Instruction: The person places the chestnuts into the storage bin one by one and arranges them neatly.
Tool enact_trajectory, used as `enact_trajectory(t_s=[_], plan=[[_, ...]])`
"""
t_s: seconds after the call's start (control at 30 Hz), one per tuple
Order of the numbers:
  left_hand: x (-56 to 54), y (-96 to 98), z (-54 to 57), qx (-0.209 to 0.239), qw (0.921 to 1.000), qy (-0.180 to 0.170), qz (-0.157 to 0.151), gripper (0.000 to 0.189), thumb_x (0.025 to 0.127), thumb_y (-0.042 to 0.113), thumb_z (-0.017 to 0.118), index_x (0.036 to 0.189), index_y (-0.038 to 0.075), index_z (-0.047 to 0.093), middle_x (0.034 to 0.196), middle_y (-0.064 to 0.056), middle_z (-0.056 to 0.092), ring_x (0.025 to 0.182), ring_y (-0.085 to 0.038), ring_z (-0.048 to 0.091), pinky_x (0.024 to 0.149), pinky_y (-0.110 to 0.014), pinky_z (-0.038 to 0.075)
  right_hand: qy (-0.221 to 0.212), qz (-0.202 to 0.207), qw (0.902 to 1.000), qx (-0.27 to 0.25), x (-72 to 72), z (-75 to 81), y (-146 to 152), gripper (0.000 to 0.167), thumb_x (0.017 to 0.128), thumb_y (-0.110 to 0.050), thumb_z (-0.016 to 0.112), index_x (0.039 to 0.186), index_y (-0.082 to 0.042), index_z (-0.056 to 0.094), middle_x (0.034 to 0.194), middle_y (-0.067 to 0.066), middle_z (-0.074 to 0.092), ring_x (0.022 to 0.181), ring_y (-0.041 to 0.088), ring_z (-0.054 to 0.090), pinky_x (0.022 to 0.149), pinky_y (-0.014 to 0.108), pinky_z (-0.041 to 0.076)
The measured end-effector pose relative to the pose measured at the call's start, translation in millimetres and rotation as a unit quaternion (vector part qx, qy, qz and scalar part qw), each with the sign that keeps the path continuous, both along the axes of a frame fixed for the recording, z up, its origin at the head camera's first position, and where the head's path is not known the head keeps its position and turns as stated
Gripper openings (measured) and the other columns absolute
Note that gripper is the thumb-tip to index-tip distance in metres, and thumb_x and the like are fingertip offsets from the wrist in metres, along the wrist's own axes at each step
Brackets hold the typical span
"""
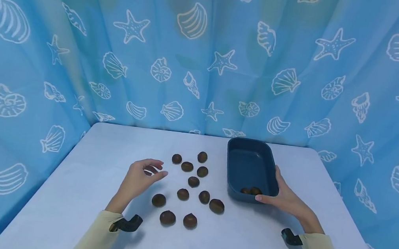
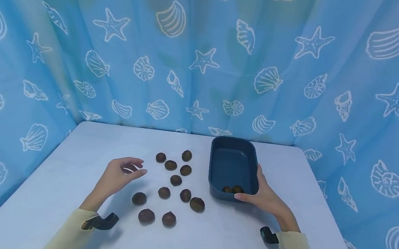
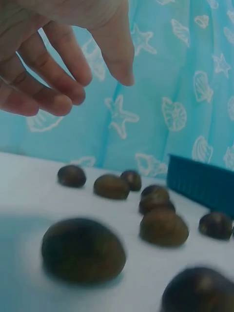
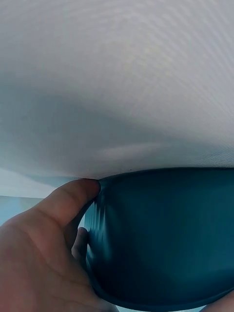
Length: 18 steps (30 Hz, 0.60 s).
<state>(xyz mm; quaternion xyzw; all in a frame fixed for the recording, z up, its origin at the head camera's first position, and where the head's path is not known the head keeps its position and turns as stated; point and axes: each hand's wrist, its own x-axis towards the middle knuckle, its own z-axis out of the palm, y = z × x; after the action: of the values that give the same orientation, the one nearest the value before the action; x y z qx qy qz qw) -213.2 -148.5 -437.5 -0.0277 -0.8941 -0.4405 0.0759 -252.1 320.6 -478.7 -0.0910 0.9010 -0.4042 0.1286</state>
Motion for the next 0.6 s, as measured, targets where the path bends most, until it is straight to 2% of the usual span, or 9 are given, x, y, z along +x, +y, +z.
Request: enact_trajectory(t_s=[0.17, 0.33, 0.6], plan=[[6.0, -5.1, -7.3, -0.018, 0.9995, -0.021, 0.011, 0.041, 0.088, 0.03, 0.083, 0.122, 0.009, 0.074, 0.11, -0.008, 0.076, 0.097, -0.022, 0.071, 0.085, -0.039, 0.06, 0.014, 0.006, 0.9997, -0.018, -3.4, 0.2, 0.2, 0.133, 0.085, -0.042, 0.08, 0.162, -0.02, -0.026, 0.173, 0.025, -0.01, 0.155, 0.057, 0.005, 0.113, 0.084, 0.018], [12.1, -6.7, -15.8, -0.042, 0.9979, -0.048, 0.012, 0.042, 0.087, 0.03, 0.083, 0.121, 0.008, 0.074, 0.104, -0.005, 0.076, 0.093, -0.018, 0.071, 0.083, -0.037, 0.059, 0.002, -0.003, 1.0, 0.007, -2.6, 1.1, 0.5, 0.136, 0.084, -0.047, 0.081, 0.161, -0.015, -0.027, 0.172, 0.027, -0.013, 0.155, 0.059, 0.002, 0.114, 0.082, 0.017], [22.0, -10.2, -25.9, -0.072, 0.9948, -0.072, 0.003, 0.042, 0.085, 0.03, 0.084, 0.119, 0.008, 0.074, 0.105, -0.004, 0.076, 0.091, -0.017, 0.071, 0.076, -0.035, 0.058, -0.011, -0.012, 0.9998, 0.012, 1.0, 4.1, -0.7, 0.138, 0.083, -0.049, 0.081, 0.16, -0.016, -0.028, 0.171, 0.027, -0.014, 0.155, 0.06, 0.001, 0.115, 0.082, 0.017]])
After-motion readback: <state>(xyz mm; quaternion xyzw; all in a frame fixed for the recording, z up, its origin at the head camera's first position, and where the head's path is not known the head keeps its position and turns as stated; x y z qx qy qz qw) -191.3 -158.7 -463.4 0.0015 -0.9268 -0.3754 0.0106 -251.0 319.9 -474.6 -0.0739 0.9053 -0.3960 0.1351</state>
